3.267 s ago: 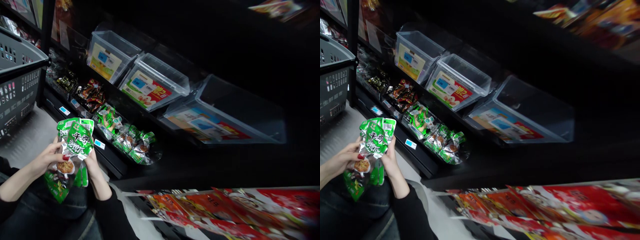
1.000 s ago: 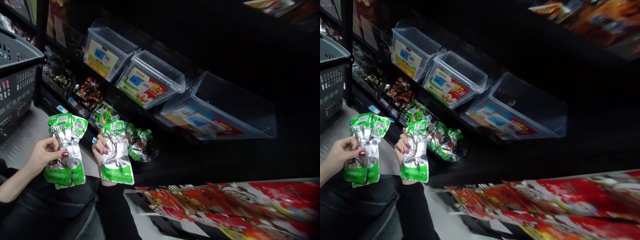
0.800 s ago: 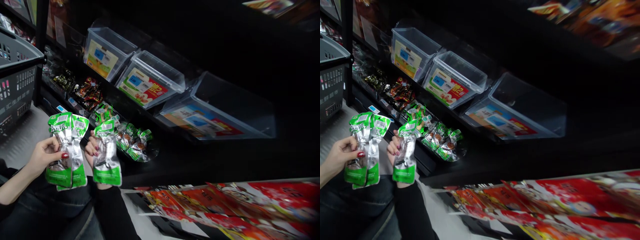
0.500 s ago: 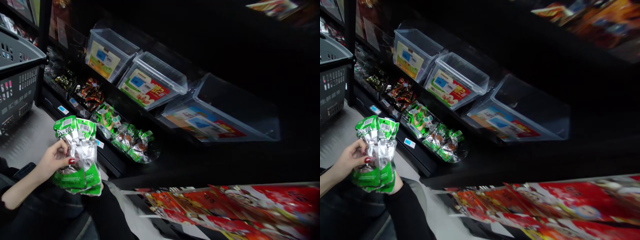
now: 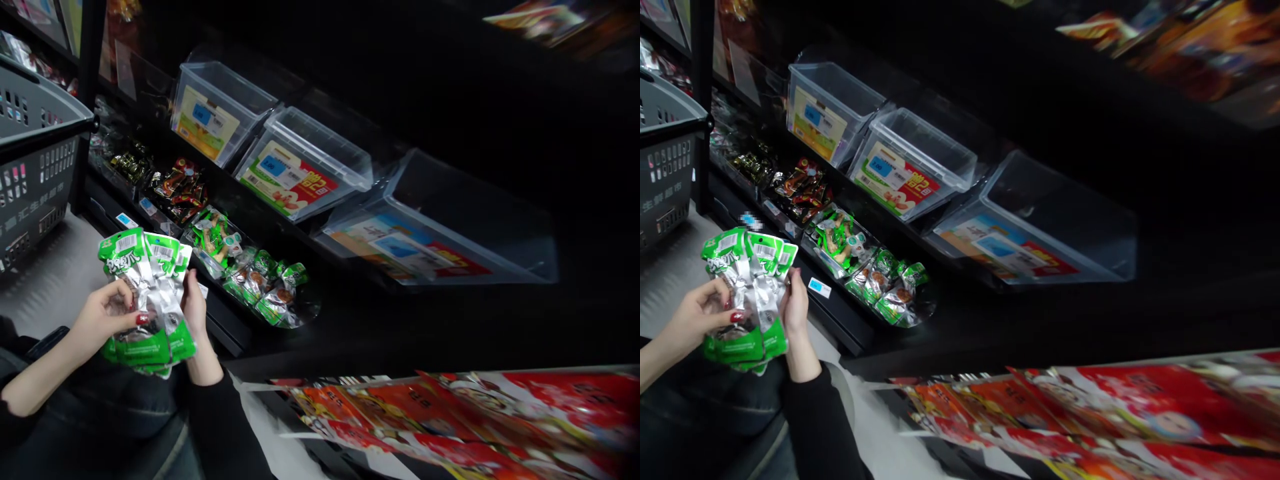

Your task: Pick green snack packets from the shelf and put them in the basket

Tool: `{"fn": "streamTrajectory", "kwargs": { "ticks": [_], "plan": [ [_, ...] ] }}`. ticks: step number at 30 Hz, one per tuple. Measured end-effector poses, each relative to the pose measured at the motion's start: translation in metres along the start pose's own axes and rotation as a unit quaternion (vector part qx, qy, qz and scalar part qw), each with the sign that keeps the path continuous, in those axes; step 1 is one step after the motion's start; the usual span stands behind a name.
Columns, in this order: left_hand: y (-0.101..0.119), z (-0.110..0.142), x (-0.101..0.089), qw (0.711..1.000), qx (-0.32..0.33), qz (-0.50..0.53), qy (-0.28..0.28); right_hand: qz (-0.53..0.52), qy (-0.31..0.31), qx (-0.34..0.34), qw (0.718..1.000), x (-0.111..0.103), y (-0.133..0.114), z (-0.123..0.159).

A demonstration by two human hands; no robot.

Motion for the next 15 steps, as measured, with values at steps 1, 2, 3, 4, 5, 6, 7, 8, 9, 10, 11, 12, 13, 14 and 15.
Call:
{"fn": "streamTrajectory", "kwargs": {
  "ticks": [1, 2, 3, 4, 5, 6, 7, 8, 9, 10, 11, 12, 13, 14, 15],
  "plan": [
    [0.001, -0.001, -0.002, 0.998, 0.009, -0.058, 0.006, -0.033, -0.028, 0.015, 0.999, 0.001, 0.001, 0.000],
    [0.001, -0.001, -0.005, 0.993, 0.019, -0.114, 0.012, -0.056, -0.063, 0.031, 0.996, 0.002, 0.003, 0.001],
    [0.000, -0.002, -0.007, 0.987, 0.028, -0.160, 0.017, -0.064, -0.096, 0.042, 0.992, 0.004, 0.005, 0.003],
    [-0.001, -0.003, -0.009, 0.981, 0.037, -0.191, 0.026, -0.062, -0.122, 0.047, 0.989, 0.006, 0.006, 0.005],
    [-0.003, -0.003, -0.011, 0.977, 0.051, -0.202, 0.042, -0.049, -0.136, 0.044, 0.989, 0.008, 0.008, 0.007],
    [-0.005, -0.004, -0.012, 0.977, 0.064, -0.194, 0.064, -0.036, -0.142, 0.038, 0.989, 0.009, 0.008, 0.009],
    [-0.006, -0.005, -0.012, 0.978, 0.076, -0.172, 0.086, -0.027, -0.143, 0.030, 0.989, 0.011, 0.009, 0.011],
    [-0.007, -0.006, -0.012, 0.980, 0.083, -0.143, 0.107, -0.024, -0.143, 0.021, 0.989, 0.012, 0.008, 0.012],
    [-0.008, -0.007, -0.011, 0.983, 0.084, -0.106, 0.120, -0.022, -0.143, 0.012, 0.989, 0.014, 0.007, 0.013],
    [-0.008, -0.008, -0.009, 0.987, 0.076, -0.060, 0.125, -0.019, -0.145, 0.003, 0.989, 0.015, 0.005, 0.014],
    [-0.008, -0.009, -0.008, 0.991, 0.057, -0.012, 0.123, -0.013, -0.149, -0.005, 0.989, 0.016, 0.004, 0.014],
    [-0.007, -0.009, -0.007, 0.992, 0.033, 0.034, 0.117, -0.002, -0.152, -0.015, 0.988, 0.017, 0.002, 0.015],
    [-0.005, -0.010, -0.006, 0.991, 0.007, 0.072, 0.111, 0.015, -0.154, -0.026, 0.988, 0.018, 0.001, 0.016],
    [-0.004, -0.009, -0.006, 0.989, -0.020, 0.101, 0.104, 0.038, -0.158, -0.037, 0.986, 0.018, 0.001, 0.018],
    [-0.002, -0.009, -0.006, 0.987, -0.044, 0.120, 0.098, 0.062, -0.162, -0.048, 0.984, 0.019, 0.002, 0.019]
  ]
}}
Point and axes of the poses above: each hand's wrist, its own z-axis away from the middle knuckle, its own x-axis out of the palm, y = z × x, the point moved 1 cm from there along -z, towards the middle knuckle, and after that the axes turned 4 degrees about -y, right-handed, at the moved point
